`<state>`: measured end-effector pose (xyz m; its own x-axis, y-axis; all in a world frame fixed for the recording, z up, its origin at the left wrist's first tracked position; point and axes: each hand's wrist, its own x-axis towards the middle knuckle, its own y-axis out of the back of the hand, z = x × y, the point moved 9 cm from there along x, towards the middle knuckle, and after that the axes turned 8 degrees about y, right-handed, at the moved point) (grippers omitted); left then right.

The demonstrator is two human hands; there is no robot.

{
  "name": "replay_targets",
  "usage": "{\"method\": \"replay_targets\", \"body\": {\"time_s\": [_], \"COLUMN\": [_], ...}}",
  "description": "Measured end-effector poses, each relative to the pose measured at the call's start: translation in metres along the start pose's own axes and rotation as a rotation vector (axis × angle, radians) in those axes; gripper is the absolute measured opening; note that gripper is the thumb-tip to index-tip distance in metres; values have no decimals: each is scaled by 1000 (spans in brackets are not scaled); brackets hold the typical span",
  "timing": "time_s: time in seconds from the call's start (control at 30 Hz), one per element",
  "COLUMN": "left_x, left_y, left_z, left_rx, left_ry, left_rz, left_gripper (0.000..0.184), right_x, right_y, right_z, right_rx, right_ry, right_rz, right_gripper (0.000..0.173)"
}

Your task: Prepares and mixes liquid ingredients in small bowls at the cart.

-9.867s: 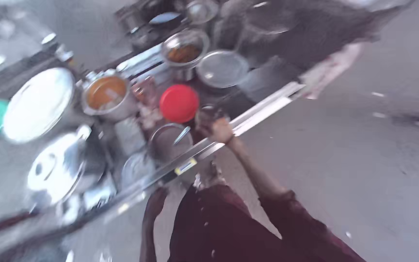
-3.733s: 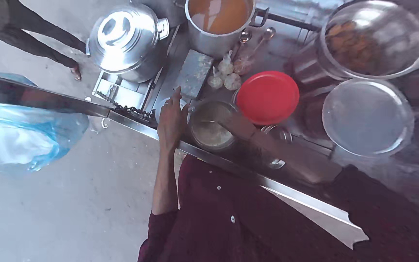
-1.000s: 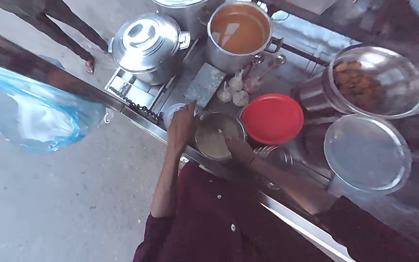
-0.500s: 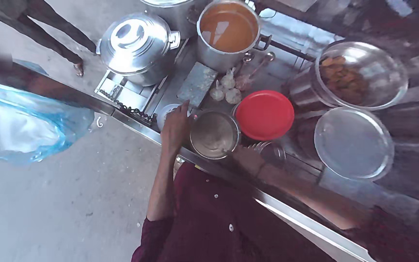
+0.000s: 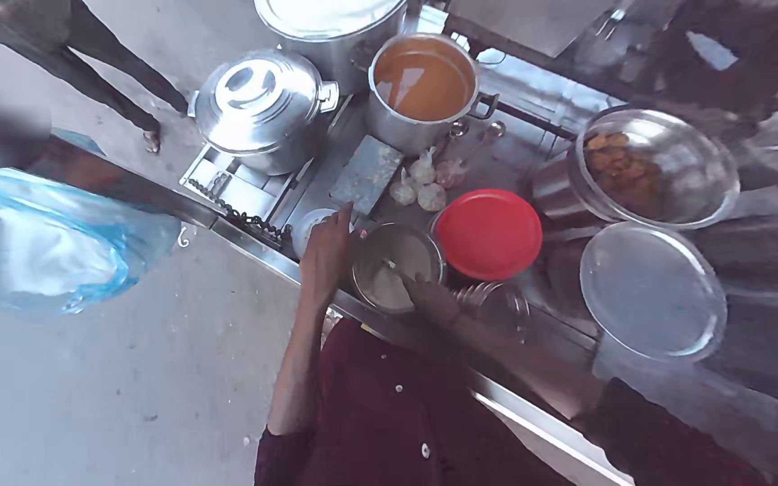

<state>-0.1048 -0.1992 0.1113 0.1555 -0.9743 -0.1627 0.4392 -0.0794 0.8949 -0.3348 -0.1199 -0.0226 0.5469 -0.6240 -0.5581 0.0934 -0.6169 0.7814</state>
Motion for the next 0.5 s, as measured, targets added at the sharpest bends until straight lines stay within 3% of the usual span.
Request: {"method": "replay_targets", "body": {"time_s": [0.1, 0.2, 0.5], "left_x": [1, 1, -2], "left_y": [-1, 1, 6], "left_z": [-2, -1, 2], "left_rx": [-3, -13, -47], "left_ry": [21, 28, 54], "left_rz": [0, -7, -18], "left_gripper": [58, 59, 58], "right_x": [14, 15, -40], "right_y": [-10, -22, -2], "right_z": [5, 15, 26], "right_rx": [-44, -87, -26], "right_ry": [19, 29, -57], "right_rz": [3, 34, -136], "right_gripper": [62, 54, 56]}}
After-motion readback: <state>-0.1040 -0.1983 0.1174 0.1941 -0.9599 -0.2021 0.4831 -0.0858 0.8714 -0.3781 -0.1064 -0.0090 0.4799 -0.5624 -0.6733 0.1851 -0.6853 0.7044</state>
